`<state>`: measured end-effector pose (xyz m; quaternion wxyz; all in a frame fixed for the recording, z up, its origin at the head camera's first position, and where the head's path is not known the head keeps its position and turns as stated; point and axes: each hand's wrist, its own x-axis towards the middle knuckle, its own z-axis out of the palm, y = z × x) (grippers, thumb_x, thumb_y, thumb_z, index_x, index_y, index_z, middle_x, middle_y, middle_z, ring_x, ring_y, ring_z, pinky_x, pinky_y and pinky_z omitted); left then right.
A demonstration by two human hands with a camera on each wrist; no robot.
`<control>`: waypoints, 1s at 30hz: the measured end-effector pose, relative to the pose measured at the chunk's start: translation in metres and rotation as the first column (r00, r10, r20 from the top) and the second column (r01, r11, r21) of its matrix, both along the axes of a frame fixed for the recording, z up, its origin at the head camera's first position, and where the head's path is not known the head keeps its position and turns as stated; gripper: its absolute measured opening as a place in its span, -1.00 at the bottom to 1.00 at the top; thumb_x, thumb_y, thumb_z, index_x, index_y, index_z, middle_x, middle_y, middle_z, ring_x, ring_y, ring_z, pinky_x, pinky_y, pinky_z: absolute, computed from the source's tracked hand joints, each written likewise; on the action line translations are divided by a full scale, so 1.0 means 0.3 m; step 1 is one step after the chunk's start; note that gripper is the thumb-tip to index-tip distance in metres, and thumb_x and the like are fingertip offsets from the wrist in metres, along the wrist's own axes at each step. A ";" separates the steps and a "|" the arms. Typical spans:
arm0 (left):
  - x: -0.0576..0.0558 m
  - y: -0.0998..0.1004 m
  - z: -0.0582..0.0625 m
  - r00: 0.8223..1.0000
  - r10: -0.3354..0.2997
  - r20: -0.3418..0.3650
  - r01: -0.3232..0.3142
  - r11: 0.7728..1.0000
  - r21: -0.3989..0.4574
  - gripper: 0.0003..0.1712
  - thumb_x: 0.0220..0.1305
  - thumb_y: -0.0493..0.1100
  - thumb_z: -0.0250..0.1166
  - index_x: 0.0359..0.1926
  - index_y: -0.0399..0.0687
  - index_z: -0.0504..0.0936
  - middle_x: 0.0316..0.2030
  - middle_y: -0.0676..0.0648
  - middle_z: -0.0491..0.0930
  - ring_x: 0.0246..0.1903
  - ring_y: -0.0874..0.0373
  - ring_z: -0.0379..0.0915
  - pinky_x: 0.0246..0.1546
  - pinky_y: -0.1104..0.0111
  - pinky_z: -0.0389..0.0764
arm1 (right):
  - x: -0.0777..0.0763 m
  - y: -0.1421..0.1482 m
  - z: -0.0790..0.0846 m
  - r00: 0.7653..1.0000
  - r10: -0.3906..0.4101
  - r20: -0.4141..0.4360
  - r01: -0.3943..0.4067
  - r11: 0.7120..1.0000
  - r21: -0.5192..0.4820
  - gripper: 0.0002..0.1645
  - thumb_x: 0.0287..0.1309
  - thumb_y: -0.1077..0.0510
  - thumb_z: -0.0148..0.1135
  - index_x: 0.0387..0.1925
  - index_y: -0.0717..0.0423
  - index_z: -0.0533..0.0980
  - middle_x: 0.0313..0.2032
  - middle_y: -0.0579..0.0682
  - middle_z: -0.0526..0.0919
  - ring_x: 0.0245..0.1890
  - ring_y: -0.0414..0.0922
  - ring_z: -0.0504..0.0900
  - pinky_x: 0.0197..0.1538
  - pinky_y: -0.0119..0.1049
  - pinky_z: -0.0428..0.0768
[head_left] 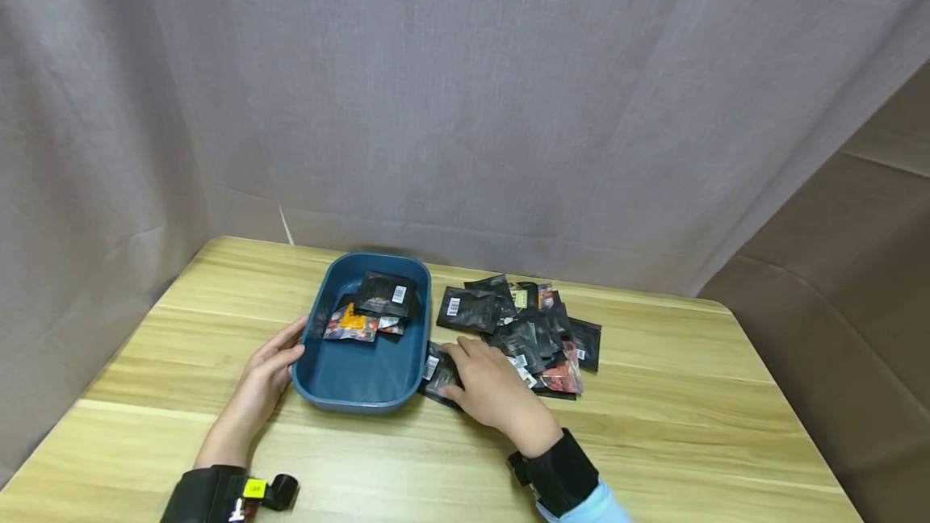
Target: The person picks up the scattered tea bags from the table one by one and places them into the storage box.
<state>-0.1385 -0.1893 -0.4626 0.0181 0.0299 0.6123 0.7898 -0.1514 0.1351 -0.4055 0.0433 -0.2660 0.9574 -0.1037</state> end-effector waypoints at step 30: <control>0.003 -0.004 -0.003 1.000 -0.018 0.010 0.018 0.999 -0.026 -0.31 0.49 -0.22 0.02 0.49 -0.41 0.03 0.45 -0.33 0.01 0.24 0.38 0.26 0.12 0.57 0.39 | -0.004 -0.018 -0.037 0.970 -0.078 -0.230 0.063 0.995 -0.071 -0.20 -0.13 0.15 0.62 0.17 0.19 0.46 -0.10 0.13 0.58 -0.14 0.08 0.62 -0.18 -0.04 0.61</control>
